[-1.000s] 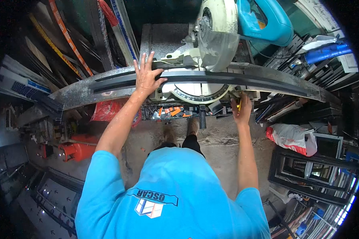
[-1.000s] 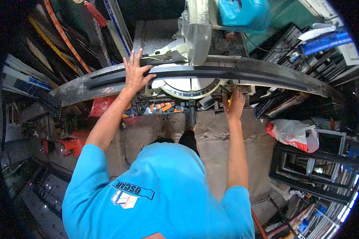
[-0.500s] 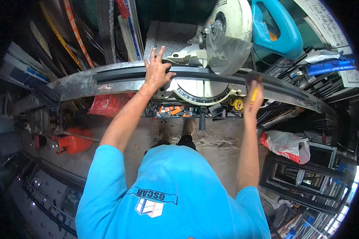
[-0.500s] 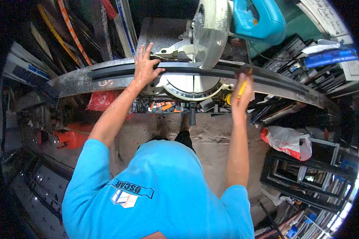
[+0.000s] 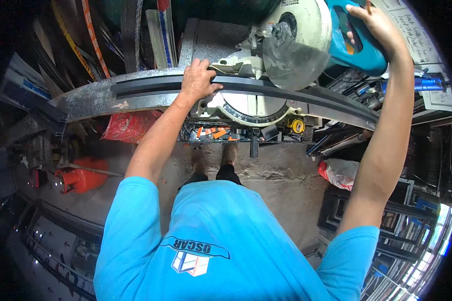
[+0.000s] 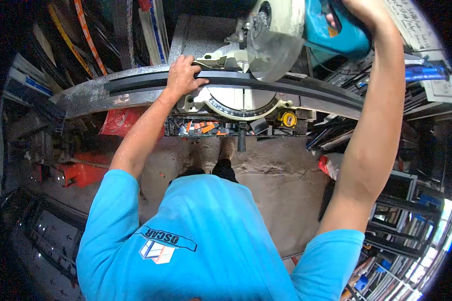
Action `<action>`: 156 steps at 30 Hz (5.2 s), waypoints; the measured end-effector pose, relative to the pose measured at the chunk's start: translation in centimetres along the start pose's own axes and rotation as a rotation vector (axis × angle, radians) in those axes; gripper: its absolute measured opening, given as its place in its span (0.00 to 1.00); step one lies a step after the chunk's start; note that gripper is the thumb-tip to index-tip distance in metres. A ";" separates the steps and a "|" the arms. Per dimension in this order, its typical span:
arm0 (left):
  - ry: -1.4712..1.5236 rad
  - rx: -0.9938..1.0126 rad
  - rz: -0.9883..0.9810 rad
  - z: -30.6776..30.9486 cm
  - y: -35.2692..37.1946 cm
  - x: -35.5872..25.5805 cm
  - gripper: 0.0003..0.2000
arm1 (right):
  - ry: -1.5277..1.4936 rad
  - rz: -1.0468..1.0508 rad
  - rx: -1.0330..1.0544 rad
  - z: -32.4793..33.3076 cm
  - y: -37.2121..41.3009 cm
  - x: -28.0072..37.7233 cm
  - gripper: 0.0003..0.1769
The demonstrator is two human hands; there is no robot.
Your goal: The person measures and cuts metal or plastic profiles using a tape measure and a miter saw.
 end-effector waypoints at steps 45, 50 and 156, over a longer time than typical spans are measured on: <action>0.001 -0.071 0.001 -0.3 0.0 -0.5 0.22 | -0.809 -0.239 -0.218 -11.8 16.2 -1.1 0.23; -0.027 -0.007 0.059 0.0 -0.2 -1.1 0.22 | -0.793 -0.224 -0.246 -11.8 16.5 -1.1 0.23; -0.391 0.235 0.143 0.4 -1.2 -3.8 0.24 | -1.339 -0.357 -0.130 -20.6 22.4 -2.4 0.26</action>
Point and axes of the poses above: each hand's wrist, its own y-axis away from the middle knuckle, its own z-axis out of the back of the hand, x = y × z, the point moved 3 cm from there along -y, towards the middle knuckle, and after that the axes turned 6 degrees about -z, right-handed, at the moved point
